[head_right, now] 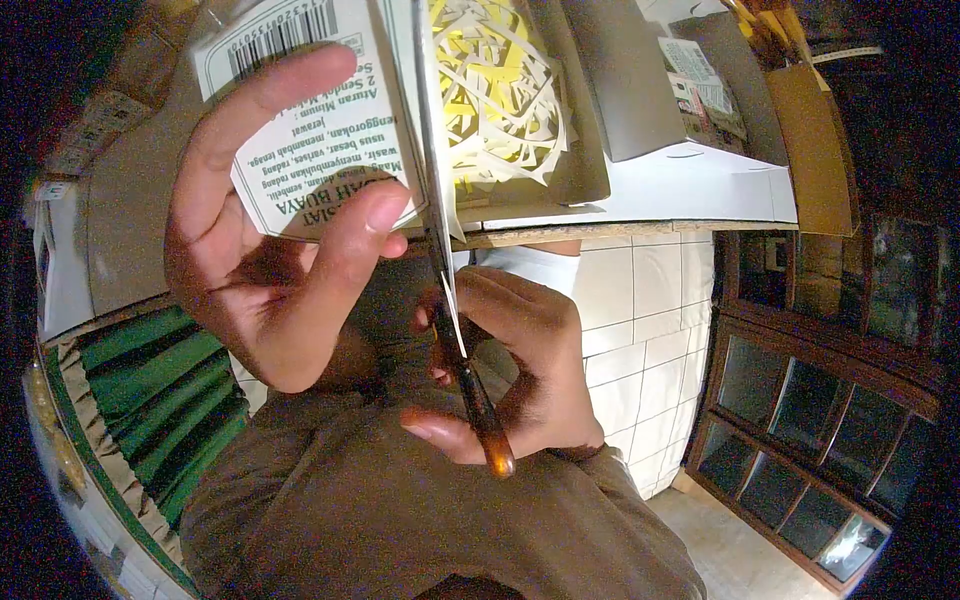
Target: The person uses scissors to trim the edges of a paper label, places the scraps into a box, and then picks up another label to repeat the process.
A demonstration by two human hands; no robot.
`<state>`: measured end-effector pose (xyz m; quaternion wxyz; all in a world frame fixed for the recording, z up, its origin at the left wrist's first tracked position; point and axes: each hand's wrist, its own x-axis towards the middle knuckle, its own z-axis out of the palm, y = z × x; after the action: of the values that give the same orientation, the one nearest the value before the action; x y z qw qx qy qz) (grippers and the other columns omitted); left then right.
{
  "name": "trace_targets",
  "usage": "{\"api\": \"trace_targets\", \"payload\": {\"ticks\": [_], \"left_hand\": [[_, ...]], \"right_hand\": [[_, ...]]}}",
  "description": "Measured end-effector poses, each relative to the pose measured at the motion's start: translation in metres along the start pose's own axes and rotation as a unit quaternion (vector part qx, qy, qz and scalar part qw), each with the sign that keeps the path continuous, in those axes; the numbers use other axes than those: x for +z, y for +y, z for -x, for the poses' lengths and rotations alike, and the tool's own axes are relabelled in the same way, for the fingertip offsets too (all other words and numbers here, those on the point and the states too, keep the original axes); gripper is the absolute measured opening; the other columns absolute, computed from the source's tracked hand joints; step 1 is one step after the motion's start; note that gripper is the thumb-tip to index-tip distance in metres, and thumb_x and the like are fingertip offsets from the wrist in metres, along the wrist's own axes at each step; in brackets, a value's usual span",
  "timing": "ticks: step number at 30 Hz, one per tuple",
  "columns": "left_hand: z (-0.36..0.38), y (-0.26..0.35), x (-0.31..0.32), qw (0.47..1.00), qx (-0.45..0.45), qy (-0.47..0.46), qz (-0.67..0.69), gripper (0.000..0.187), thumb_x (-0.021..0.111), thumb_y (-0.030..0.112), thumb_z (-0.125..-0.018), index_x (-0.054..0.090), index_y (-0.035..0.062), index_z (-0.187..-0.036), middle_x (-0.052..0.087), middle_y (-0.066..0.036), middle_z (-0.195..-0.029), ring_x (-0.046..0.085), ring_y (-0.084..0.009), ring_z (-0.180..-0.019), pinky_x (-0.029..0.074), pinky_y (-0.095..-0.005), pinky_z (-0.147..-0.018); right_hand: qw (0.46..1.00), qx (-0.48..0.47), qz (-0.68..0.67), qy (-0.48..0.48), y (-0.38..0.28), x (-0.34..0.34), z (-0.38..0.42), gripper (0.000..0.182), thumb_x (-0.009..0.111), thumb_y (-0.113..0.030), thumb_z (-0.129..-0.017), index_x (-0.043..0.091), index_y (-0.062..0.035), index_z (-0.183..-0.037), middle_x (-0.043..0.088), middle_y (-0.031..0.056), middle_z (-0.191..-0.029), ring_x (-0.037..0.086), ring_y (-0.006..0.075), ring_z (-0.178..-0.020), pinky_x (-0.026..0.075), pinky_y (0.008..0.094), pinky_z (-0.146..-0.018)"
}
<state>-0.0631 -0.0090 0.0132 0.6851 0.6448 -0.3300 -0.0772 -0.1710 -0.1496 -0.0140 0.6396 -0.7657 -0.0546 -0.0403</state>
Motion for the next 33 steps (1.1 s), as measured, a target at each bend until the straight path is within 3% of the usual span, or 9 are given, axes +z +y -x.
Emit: {"api": "trace_targets", "payload": {"ticks": [2,5,7,10,13,20,22,26,33], "left_hand": [[-0.001,-0.004,0.0,0.996,0.009,0.024,0.081,0.054,0.056,-0.008,-0.073,0.036,-0.0019,-0.122,0.057,-0.011,-0.099,0.056,-0.0119,-0.083,0.049,-0.0184,-0.061],[-0.001,-0.011,-0.006,0.993,0.106,-0.035,-0.048,0.054,0.056,-0.008,-0.073,0.036,-0.0023,-0.122,0.057,-0.011,-0.099,0.056,-0.0121,-0.083,0.049,-0.0182,-0.061],[-0.003,0.004,0.0,1.0,-0.025,0.008,-0.004,0.054,0.056,-0.008,-0.073,0.035,-0.0019,-0.122,0.057,-0.011,-0.099,0.056,-0.0124,-0.083,0.049,-0.0183,-0.061],[0.002,-0.017,0.002,0.993,0.052,0.028,0.099,0.054,0.056,-0.008,-0.073,0.034,-0.0017,-0.123,0.057,-0.012,-0.1,0.057,-0.0131,-0.084,0.049,-0.0187,-0.061],[0.0,0.008,0.002,0.999,-0.048,0.014,0.017,0.054,0.055,-0.008,-0.074,0.034,-0.0013,-0.123,0.056,-0.013,-0.102,0.057,-0.0137,-0.085,0.05,-0.0199,-0.062],[0.001,-0.006,0.001,0.993,-0.01,0.048,0.103,0.054,0.055,-0.007,-0.074,0.034,-0.0012,-0.123,0.056,-0.013,-0.103,0.057,-0.0146,-0.087,0.05,-0.0214,-0.066],[-0.008,-0.004,-0.013,0.984,0.119,-0.131,0.005,0.054,0.054,-0.008,-0.074,0.033,-0.0014,-0.124,0.055,-0.013,-0.104,0.057,-0.0155,-0.09,0.05,-0.0212,-0.067],[0.0,-0.012,-0.007,0.995,0.051,-0.016,0.088,0.054,0.054,-0.008,-0.074,0.033,-0.0013,-0.124,0.055,-0.013,-0.105,0.056,-0.0155,-0.09,0.05,-0.0212,-0.068],[0.005,-0.027,0.001,0.987,0.055,0.012,0.154,0.054,0.054,-0.009,-0.074,0.033,-0.0013,-0.124,0.055,-0.013,-0.105,0.056,-0.0154,-0.091,0.05,-0.0212,-0.068]], "right_hand": [[1.0,0.014,0.002,0.008,-0.002,0.001,-0.001,0.05,0.075,-0.033,-0.053,0.057,0.002,-0.084,0.054,0.0074,-0.065,0.054,0.0181,-0.053,0.041,0.0258,-0.053],[1.0,-0.003,-0.013,0.024,0.0,0.004,-0.001,0.049,0.075,-0.033,-0.053,0.057,0.0019,-0.082,0.053,0.0073,-0.065,0.054,0.017,-0.052,0.04,0.025,-0.051],[1.0,0.004,-0.008,0.022,-0.002,0.003,-0.001,0.048,0.075,-0.033,-0.053,0.057,0.0019,-0.081,0.053,0.0072,-0.065,0.053,0.0163,-0.051,0.04,0.0246,-0.05],[1.0,0.007,-0.002,0.011,-0.001,0.0,0.0,0.047,0.075,-0.032,-0.053,0.057,0.0019,-0.081,0.053,0.0071,-0.065,0.053,0.0151,-0.05,0.041,0.0238,-0.049],[1.0,0.008,-0.001,0.009,-0.004,0.001,-0.001,0.047,0.075,-0.032,-0.053,0.057,0.0022,-0.08,0.053,0.0073,-0.065,0.053,0.0145,-0.05,0.041,0.0234,-0.048],[1.0,-0.005,0.0,0.018,-0.003,0.001,0.002,0.048,0.076,-0.028,-0.054,0.057,0.0041,-0.085,0.056,0.0094,-0.072,0.055,0.0145,-0.051,0.043,0.0233,-0.047],[1.0,-0.015,0.007,0.026,-0.001,0.002,0.003,0.049,0.076,-0.028,-0.054,0.057,0.004,-0.086,0.057,0.0099,-0.073,0.055,0.0145,-0.05,0.044,0.0233,-0.047],[0.999,-0.01,0.011,0.034,-0.003,0.002,0.003,0.05,0.077,-0.028,-0.055,0.058,0.0036,-0.089,0.058,0.0106,-0.074,0.055,0.0141,-0.05,0.045,0.0231,-0.047],[0.999,-0.015,0.017,0.041,-0.005,0.002,0.002,0.048,0.076,-0.028,-0.054,0.058,0.0034,-0.086,0.057,0.0092,-0.071,0.054,0.0134,-0.048,0.044,0.0231,-0.046]]}}
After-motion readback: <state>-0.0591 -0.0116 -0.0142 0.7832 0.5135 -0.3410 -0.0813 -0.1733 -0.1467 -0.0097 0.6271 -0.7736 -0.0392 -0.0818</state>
